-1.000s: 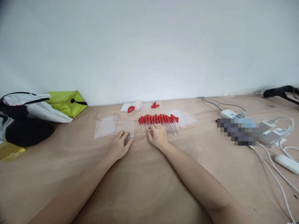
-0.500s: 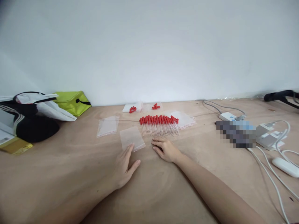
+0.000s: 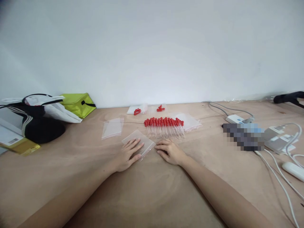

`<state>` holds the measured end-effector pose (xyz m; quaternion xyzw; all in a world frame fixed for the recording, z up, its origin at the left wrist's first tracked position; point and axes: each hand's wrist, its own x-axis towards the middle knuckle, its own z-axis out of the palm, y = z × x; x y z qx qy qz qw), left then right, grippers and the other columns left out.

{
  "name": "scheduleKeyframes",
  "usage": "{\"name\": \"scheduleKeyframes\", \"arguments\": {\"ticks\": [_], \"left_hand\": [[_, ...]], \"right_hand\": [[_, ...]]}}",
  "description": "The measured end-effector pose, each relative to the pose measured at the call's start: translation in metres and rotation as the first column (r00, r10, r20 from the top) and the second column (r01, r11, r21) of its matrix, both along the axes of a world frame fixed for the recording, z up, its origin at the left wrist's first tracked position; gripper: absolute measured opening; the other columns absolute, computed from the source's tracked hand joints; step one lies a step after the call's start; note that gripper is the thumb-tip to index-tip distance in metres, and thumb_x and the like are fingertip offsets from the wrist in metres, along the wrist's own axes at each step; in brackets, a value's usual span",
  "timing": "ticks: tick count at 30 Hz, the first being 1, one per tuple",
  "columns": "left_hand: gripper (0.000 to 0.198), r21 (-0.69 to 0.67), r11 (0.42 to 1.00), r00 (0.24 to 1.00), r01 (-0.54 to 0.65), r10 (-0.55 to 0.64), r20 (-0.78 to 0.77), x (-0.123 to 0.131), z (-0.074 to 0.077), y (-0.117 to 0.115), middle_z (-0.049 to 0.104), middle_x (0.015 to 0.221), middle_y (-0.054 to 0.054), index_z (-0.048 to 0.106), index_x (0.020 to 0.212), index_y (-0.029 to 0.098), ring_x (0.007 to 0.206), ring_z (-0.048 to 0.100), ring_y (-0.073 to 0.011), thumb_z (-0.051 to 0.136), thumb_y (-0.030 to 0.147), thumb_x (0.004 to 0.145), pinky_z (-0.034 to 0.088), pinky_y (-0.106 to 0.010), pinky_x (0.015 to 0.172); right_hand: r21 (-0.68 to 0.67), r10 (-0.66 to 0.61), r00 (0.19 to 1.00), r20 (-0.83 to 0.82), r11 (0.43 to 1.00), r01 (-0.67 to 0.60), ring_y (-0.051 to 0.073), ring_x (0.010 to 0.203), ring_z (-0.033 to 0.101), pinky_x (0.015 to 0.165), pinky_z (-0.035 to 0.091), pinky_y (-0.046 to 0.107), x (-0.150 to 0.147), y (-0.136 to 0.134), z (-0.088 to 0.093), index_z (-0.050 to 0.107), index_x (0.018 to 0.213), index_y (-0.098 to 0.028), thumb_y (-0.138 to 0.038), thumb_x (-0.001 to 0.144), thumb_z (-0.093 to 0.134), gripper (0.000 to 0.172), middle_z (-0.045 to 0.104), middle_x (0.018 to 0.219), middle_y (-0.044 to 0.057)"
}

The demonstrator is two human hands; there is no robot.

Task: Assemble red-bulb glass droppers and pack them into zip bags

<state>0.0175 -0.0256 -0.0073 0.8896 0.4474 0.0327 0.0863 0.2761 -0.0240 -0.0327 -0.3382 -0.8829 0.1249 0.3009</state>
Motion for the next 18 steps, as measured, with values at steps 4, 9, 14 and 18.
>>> {"name": "scheduleKeyframes", "arguments": {"ticks": [4, 9, 14, 18], "left_hand": [[0.057, 0.068, 0.986, 0.988, -0.154, 0.155, -0.004, 0.018, -0.007, -0.018, 0.023, 0.141, -0.007, 0.033, 0.132, 0.023, 0.13, 0.017, -0.0282, 0.027, 0.055, 0.085, 0.019, -0.045, 0.103], [0.053, 0.147, 0.975, 0.986, -0.164, 0.161, 0.034, 0.022, -0.004, -0.019, 0.036, 0.135, -0.009, 0.041, 0.127, 0.024, 0.121, 0.033, -0.0294, 0.03, 0.053, 0.084, 0.03, -0.045, 0.094], [0.056, 0.171, 0.985, 0.997, -0.03, 0.016, 0.08, 0.019, 0.003, -0.01, 0.051, 0.116, -0.011, 0.046, 0.124, 0.021, 0.102, 0.045, -0.026, 0.039, 0.055, 0.079, 0.036, -0.041, 0.088], [0.063, 0.123, 0.988, 0.992, 0.091, -0.101, 0.076, 0.019, 0.005, -0.002, 0.05, 0.114, -0.012, 0.045, 0.124, 0.019, 0.108, 0.043, -0.0267, 0.047, 0.057, 0.074, 0.032, -0.042, 0.093]], "right_hand": [[0.006, 0.062, 0.997, 0.04, 0.998, -0.062, 0.018, 0.097, 0.053, 0.082, 0.044, 0.037, -0.002, -0.001, 0.005, 0.059, 0.108, -0.022, -0.027, 0.084, 0.043, 0.028, 0.06, 0.105, 0.008], [0.008, 0.061, 0.994, 0.091, 0.998, -0.062, 0.019, 0.099, 0.052, 0.085, 0.041, 0.038, -0.007, -0.004, 0.009, 0.058, 0.109, -0.022, -0.027, 0.085, 0.041, 0.029, 0.059, 0.106, 0.007], [0.017, 0.043, 0.993, 0.105, 0.999, -0.046, 0.019, 0.099, 0.051, 0.084, 0.04, 0.038, -0.008, -0.004, 0.009, 0.053, 0.114, -0.023, -0.027, 0.085, 0.042, 0.032, 0.058, 0.107, 0.007], [0.041, 0.015, 0.99, 0.139, 0.999, -0.021, 0.019, 0.093, 0.05, 0.08, 0.041, 0.037, -0.01, -0.005, 0.011, 0.057, 0.11, -0.022, -0.031, 0.084, 0.043, 0.031, 0.056, 0.102, 0.009]]}}
